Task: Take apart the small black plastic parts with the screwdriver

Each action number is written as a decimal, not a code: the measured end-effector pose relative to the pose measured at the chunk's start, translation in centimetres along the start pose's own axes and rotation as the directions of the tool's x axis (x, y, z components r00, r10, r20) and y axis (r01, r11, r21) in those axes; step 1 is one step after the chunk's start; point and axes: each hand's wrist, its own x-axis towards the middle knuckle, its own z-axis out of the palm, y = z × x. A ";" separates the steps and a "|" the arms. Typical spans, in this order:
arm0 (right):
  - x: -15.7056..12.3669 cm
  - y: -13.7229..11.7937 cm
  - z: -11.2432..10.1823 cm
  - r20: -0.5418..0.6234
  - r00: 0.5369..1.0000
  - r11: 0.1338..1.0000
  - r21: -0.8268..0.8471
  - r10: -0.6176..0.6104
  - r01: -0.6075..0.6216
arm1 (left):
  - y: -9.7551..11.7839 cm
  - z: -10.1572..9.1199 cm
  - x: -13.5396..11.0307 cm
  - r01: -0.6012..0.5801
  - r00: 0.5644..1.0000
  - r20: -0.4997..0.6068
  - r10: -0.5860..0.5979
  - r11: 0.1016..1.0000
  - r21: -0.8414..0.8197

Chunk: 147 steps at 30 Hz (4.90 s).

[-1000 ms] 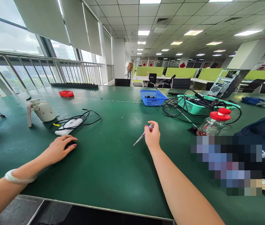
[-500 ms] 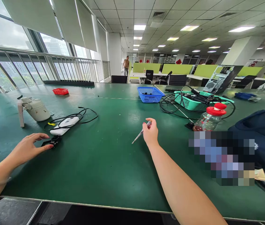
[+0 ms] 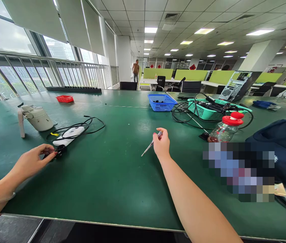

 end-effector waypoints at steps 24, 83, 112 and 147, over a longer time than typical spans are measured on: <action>0.0 -0.2 0.0 0.006 1.000 1.000 -0.010 0.018 -0.018 | 2.3 -1.8 3.2 0.063 0.994 -0.068 -0.081 0.971 -0.231; -0.1 -0.2 0.0 0.037 0.999 1.000 0.001 0.004 -0.004 | -1.7 0.5 3.6 0.160 0.987 0.031 -0.157 0.981 -0.113; 0.1 0.1 0.0 0.051 0.999 1.000 -0.009 -0.002 0.002 | -2.0 0.5 3.7 -0.003 1.000 0.008 0.003 1.000 0.022; -0.3 -1.0 0.1 0.059 0.998 1.000 0.006 0.030 -0.030 | 2.2 1.0 3.4 0.047 0.998 -0.049 -0.029 0.903 0.428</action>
